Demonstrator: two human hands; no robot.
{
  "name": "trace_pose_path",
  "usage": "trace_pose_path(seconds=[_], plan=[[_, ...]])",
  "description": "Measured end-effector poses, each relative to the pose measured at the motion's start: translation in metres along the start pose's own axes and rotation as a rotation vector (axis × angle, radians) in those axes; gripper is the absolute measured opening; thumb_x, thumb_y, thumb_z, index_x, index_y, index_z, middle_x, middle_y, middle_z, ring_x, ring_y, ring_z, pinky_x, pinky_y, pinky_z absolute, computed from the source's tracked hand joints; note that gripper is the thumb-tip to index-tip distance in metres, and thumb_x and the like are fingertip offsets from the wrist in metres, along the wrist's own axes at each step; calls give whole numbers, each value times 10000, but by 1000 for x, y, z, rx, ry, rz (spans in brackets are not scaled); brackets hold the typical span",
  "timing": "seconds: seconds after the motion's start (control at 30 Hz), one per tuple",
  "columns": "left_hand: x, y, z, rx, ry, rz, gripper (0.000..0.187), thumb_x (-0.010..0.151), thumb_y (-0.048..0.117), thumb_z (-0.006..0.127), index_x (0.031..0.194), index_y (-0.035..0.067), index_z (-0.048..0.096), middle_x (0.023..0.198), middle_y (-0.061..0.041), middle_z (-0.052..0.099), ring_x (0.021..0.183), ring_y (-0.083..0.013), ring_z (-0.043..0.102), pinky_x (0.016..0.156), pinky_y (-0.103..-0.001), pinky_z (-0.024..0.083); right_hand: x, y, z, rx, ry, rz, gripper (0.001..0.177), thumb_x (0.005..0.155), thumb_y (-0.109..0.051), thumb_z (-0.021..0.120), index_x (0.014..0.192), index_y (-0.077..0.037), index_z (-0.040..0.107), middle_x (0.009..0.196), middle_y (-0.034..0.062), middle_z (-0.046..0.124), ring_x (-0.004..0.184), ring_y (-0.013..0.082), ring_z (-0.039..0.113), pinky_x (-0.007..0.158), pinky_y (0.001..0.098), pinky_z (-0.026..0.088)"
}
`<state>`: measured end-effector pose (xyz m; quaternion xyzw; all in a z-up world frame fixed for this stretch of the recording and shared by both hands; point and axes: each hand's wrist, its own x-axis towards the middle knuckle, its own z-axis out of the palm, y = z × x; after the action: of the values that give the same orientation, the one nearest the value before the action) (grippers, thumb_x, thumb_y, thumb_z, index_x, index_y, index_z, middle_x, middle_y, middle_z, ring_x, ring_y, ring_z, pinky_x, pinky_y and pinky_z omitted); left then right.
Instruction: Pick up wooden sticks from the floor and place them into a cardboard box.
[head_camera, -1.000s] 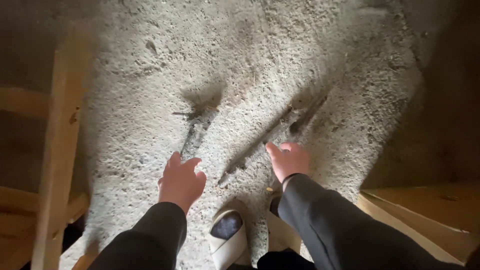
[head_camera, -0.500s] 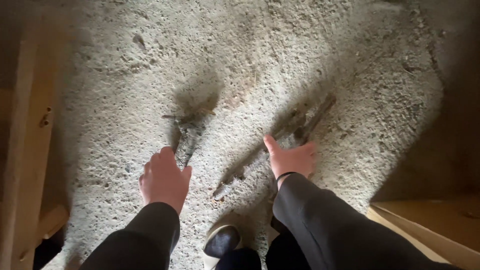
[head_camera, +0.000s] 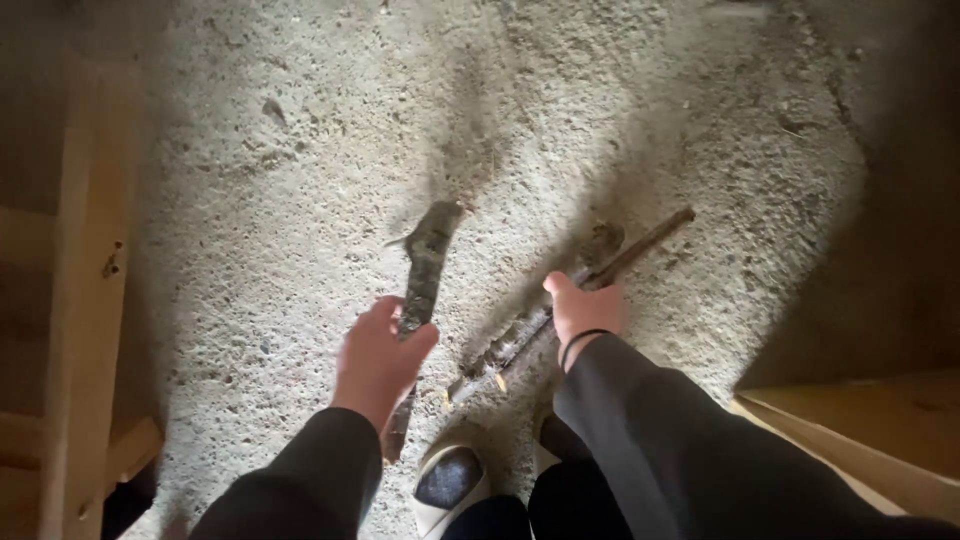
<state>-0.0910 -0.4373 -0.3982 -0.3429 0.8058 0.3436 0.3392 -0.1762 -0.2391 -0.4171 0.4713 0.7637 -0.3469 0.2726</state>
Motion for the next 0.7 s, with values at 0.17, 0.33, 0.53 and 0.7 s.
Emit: trace_pose_path(seconds=[0.17, 0.33, 0.53, 0.7], plan=[[-49, 51, -5, -298, -131, -20, 596, 777, 425, 702, 1301, 140, 689, 1225, -227, 719, 1253, -421, 634, 1074, -525, 489, -38, -5, -48, 252, -136, 88, 1051, 847, -295, 813, 1615, -30, 145, 1632, 206, 203, 1451, 409, 374, 1064, 551, 544], [-76, 61, 10, -338, -243, -71, 519, 728, 471, 691, 1184, 226, 733, 1033, -139, 765, 1139, -339, 694, 998, -467, 525, -124, -36, -113, 362, -255, 104, 928, 844, -218, 747, 1602, -43, 240, 1629, 208, 258, 1494, 441, 317, 1155, 621, 413], [-186, 130, -43, -501, -391, -75, 488, 615, 241, 743, 1089, 126, 723, 836, -150, 688, 908, -317, 678, 831, -423, 524, -194, -48, -168, 559, -353, 130, 798, 873, -171, 711, 1556, -30, 322, 1568, 236, 335, 1436, 463, 380, 1127, 622, 418], [-249, 170, -68, -306, -418, 14, 544, 547, 293, 839, 1063, 166, 720, 895, -121, 731, 1010, -299, 720, 857, -419, 523, -269, -79, -234, 683, -306, 179, 768, 870, -221, 711, 1545, -33, 400, 1517, 261, 471, 1412, 456, 469, 1115, 608, 448]])
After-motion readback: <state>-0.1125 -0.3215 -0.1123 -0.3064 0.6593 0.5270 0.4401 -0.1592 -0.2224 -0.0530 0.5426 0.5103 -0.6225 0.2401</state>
